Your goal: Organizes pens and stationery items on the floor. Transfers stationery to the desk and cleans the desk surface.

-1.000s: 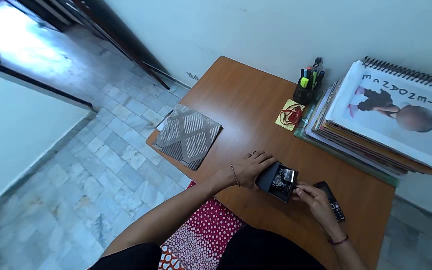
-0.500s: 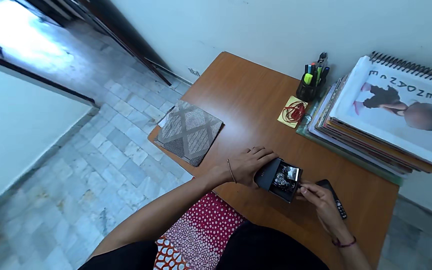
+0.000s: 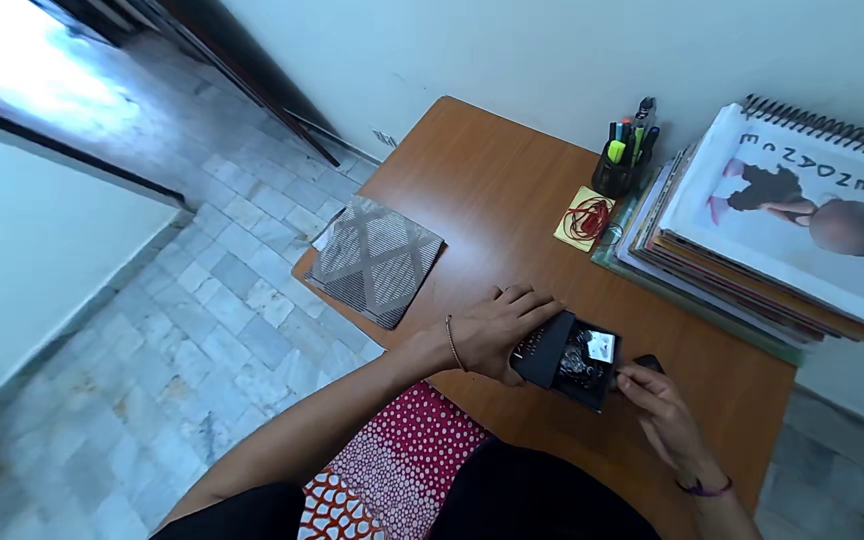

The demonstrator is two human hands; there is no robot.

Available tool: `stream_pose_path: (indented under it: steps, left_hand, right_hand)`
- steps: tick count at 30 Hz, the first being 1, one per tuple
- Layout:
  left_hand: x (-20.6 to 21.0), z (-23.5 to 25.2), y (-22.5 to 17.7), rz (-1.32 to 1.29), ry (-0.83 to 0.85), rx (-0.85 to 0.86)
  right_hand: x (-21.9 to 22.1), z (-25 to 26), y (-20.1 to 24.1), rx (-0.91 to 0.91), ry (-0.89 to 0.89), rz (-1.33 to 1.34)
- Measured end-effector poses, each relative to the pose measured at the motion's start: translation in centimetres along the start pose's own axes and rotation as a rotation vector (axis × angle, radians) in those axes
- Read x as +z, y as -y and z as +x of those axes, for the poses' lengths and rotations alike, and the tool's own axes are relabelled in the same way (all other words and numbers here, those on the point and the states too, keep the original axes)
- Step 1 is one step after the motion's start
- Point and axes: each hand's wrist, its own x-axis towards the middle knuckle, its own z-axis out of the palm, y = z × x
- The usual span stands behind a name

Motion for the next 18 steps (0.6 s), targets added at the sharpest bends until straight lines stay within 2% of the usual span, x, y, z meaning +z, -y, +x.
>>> stream_pose_path:
  steps: [10, 13, 18]
  left_hand:
    - [-2.9, -0.9, -3.6, 0.182, -0.11, 0.037]
    - [-3.0, -1.0, -3.7, 0.24, -0.158, 0.064]
    - [-2.8, -1.1, -3.0, 0.202, -0.14, 0.058]
  right_hand:
    - [-0.7, 0.1, 0.1, -0.017, 0.125, 0.228]
    - [-0.5, 0.1, -0.1, 0.005, 0.106, 0.263]
    - [-0.2, 0.1, 0.3, -0.023, 0.106, 0.217]
